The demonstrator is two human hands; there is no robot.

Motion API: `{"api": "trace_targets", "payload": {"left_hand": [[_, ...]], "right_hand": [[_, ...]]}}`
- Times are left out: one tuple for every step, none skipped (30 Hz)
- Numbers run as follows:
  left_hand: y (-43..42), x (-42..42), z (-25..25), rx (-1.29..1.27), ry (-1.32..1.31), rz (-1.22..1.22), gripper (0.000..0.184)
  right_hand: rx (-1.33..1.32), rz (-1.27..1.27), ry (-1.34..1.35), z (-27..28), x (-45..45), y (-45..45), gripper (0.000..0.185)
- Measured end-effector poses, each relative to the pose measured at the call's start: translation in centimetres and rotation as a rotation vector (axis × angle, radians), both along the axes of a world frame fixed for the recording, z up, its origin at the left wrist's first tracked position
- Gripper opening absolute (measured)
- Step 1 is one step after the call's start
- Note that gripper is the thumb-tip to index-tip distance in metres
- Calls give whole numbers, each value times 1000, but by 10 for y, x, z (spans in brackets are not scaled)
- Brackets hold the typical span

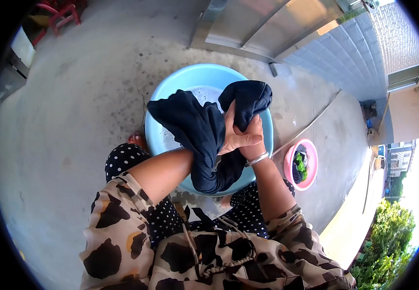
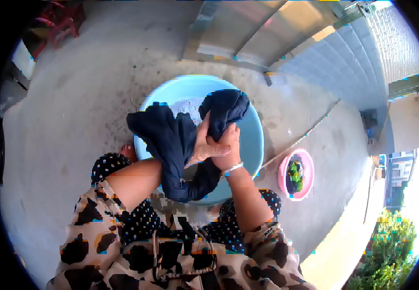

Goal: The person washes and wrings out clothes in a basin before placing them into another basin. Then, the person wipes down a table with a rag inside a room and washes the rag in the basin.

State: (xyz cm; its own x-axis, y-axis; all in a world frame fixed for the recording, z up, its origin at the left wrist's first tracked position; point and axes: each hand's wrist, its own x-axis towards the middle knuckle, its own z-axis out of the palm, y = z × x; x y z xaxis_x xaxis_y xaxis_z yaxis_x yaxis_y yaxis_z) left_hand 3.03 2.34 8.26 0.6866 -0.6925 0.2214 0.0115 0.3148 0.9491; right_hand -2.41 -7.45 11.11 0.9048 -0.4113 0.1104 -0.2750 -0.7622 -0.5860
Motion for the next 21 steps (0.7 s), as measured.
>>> {"api": "trace_targets", "payload": {"left_hand": [[0, -1, -3, -52, -15, -11, 107], [0, -2, -3, -11, 152, -4, 94], [0, -2, -4, 29, 316, 0, 81], [9, -4, 16, 66, 512, -19, 63], [16, -3, 30, -11, 614, -94, 57], [23, -1, 40, -89, 715, -164, 50], [27, 4, 47, 14, 859, -215, 44], [24, 8, 44, -32, 949, -201, 36], [26, 8, 50, -120, 973, -165, 32], [29, 8, 55, -208, 998, -133, 28], [26, 16, 47, -365, 1061, -308, 27], [27, 14, 51, -365, 1059, -309, 27], [30, 11, 56, -449, 1070, -378, 27], [32, 8, 58, -533, 1081, -445, 27], [28, 4, 51, -539, 1193, -555, 27], [26, -3, 46, -542, 1269, -613, 27], [26, -12, 38, -571, 1296, -696, 27], [26, -20, 31, -598, 1318, -781, 27], [25, -33, 36, -409, 1289, -488, 26], [29, -31, 40, -315, 1253, -482, 29], [36, -29, 51, -222, 1217, -480, 32]], "right_hand": [[1, 5, 4, 7, -3, 4, 51], [-13, 191, 28, 19, -6, 8, 56], [-27, 374, 50, 27, -10, 9, 62], [64, 352, 29, 34, -16, 9, 64], [418, 342, -6, 45, -21, 9, 60], [774, 330, -42, 56, -25, 8, 55], [991, 336, -104, 59, -28, -4, 49], [1209, 340, -164, 60, -31, -20, 42], [1312, 297, -246, 46, -34, -41, 47], [1408, 194, -349, 28, -36, -57, 44], [1511, 34, -406, 11, -37, -60, 41], [1609, -128, -465, -6, -38, -62, 38], [1885, 10, -277, -25, -41, -67, 54], [1885, 11, -279, -24, -35, -54, 54], [1864, 160, -410, -20, -26, -31, 61], [1874, 218, -483, -23, -20, -29, 64], [1887, 279, -555, -25, -14, -27, 70], [1889, 273, -557, -20, -8, -33, 70], [1692, 326, -506, -9, -1, -38, 66], [1641, 300, -443, -1, 1, -37, 55], [1590, 278, -380, 8, 3, -35, 44]]}}
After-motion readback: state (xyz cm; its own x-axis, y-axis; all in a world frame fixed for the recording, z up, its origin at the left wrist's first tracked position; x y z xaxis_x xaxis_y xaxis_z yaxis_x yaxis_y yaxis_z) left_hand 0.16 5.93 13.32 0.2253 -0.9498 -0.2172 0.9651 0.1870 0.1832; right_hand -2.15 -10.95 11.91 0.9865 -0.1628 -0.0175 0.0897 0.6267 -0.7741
